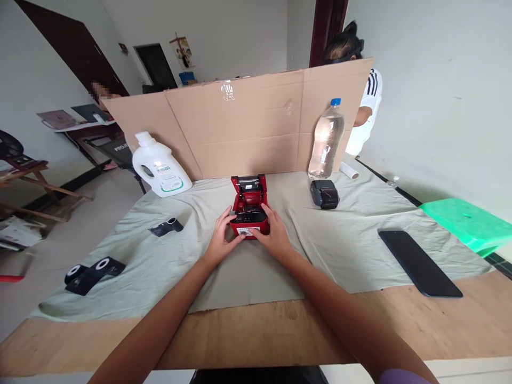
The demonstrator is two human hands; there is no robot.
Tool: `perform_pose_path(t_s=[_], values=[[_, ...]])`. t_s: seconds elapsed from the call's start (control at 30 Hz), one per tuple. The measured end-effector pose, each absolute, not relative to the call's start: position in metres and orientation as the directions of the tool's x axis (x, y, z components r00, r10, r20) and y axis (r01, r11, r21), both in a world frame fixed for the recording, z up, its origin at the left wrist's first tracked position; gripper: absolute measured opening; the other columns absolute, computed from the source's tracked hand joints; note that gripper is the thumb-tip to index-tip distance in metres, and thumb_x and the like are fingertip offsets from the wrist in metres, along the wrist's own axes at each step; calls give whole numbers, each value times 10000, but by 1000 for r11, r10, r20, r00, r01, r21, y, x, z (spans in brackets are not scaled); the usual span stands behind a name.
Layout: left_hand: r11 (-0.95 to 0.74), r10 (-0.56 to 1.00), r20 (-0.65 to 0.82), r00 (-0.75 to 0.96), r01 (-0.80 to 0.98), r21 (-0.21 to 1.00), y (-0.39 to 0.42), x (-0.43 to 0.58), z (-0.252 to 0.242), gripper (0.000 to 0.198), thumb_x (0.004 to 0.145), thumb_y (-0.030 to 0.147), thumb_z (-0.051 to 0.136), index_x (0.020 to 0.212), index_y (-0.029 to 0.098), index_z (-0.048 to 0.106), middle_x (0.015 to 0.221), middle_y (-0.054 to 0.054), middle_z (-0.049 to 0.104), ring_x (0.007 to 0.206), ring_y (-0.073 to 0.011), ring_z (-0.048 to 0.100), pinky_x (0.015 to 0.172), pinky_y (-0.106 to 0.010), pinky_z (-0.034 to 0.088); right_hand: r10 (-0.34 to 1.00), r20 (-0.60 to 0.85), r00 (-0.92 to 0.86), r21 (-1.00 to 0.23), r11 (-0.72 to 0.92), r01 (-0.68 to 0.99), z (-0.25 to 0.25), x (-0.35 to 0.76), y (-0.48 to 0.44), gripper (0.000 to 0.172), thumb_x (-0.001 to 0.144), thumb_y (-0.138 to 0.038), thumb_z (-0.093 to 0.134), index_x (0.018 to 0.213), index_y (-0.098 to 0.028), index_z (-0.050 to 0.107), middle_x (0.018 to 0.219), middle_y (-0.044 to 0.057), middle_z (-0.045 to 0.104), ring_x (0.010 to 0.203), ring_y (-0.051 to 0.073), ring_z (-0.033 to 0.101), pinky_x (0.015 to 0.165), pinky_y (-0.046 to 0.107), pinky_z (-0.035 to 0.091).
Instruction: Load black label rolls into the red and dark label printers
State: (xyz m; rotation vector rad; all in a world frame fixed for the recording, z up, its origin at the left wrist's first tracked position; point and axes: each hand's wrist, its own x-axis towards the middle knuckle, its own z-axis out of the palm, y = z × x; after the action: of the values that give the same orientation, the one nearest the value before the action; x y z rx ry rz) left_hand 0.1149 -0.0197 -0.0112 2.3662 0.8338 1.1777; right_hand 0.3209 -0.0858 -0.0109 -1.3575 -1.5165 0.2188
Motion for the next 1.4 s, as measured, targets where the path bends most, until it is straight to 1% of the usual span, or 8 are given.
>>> perform_pose_path(t_s=[0.33,0.43,0.57,0.73,0.93,1.1,1.3,1.4], values=[[-684,725,581,371,280,674,5,112,30,339,1013,397,417,1169,205,648,1200,-97,692,1179,-219,602,1054,-384,453,819,546,174,-710,343,616,-6,321,-86,736,829,-362,708,1482,-287,377,1488,103,482,1381,287,473,1145,507,414],[-659,723,450,525,327,677,33,131,60,322,974,411,475,998,205,721,1052,-60,751,998,-203,673,941,-316,501,819,544,182,-712,336,616,-6,321,-86,733,827,-371,710,1478,-295,383,1485,102,481,1369,290,482,1136,515,419],[-760,580,144,802,469,449,67,172,89,219,849,347,614,959,248,775,990,-7,773,886,-190,680,789,-262,490,821,540,184,-712,330,620,-8,324,-85,728,826,-396,709,1473,-288,394,1471,110,482,1362,294,482,1136,516,417],[-815,477,-233,848,525,243,79,202,107,310,723,235,647,998,231,792,838,-21,764,652,-163,616,576,-252,391,827,536,168,-716,340,609,-9,326,-83,724,824,-404,707,1466,-273,400,1461,118,482,1360,294,483,1142,516,411],[-789,482,28,876,419,449,62,183,111,201,708,229,655,871,182,763,822,-18,736,703,-155,616,619,-244,424,843,515,156,-735,341,586,-9,328,-83,706,839,-423,687,1467,-282,397,1479,121,457,1356,303,488,1103,525,453],[-575,801,437,409,320,753,44,107,101,360,737,346,704,1046,164,683,962,-59,717,811,-153,641,720,-252,509,848,511,139,-737,349,579,-8,329,-85,704,854,-429,678,1480,-299,383,1483,109,459,1347,305,492,1091,532,463],[-145,916,321,-240,549,823,0,-43,50,490,731,432,703,1133,154,670,1040,-101,734,736,-195,699,681,-293,549,850,500,168,-751,329,573,-6,327,-85,716,837,-421,694,1476,-292,396,1452,114,479,1313,310,513,1067,526,483],[1,901,269,-340,621,784,-22,-95,20,462,738,421,686,1129,176,669,1089,-89,742,772,-216,724,724,-301,553,841,513,174,-741,331,585,-7,326,-84,720,833,-416,699,1474,-290,396,1436,112,488,1304,304,519,1071,517,480]])
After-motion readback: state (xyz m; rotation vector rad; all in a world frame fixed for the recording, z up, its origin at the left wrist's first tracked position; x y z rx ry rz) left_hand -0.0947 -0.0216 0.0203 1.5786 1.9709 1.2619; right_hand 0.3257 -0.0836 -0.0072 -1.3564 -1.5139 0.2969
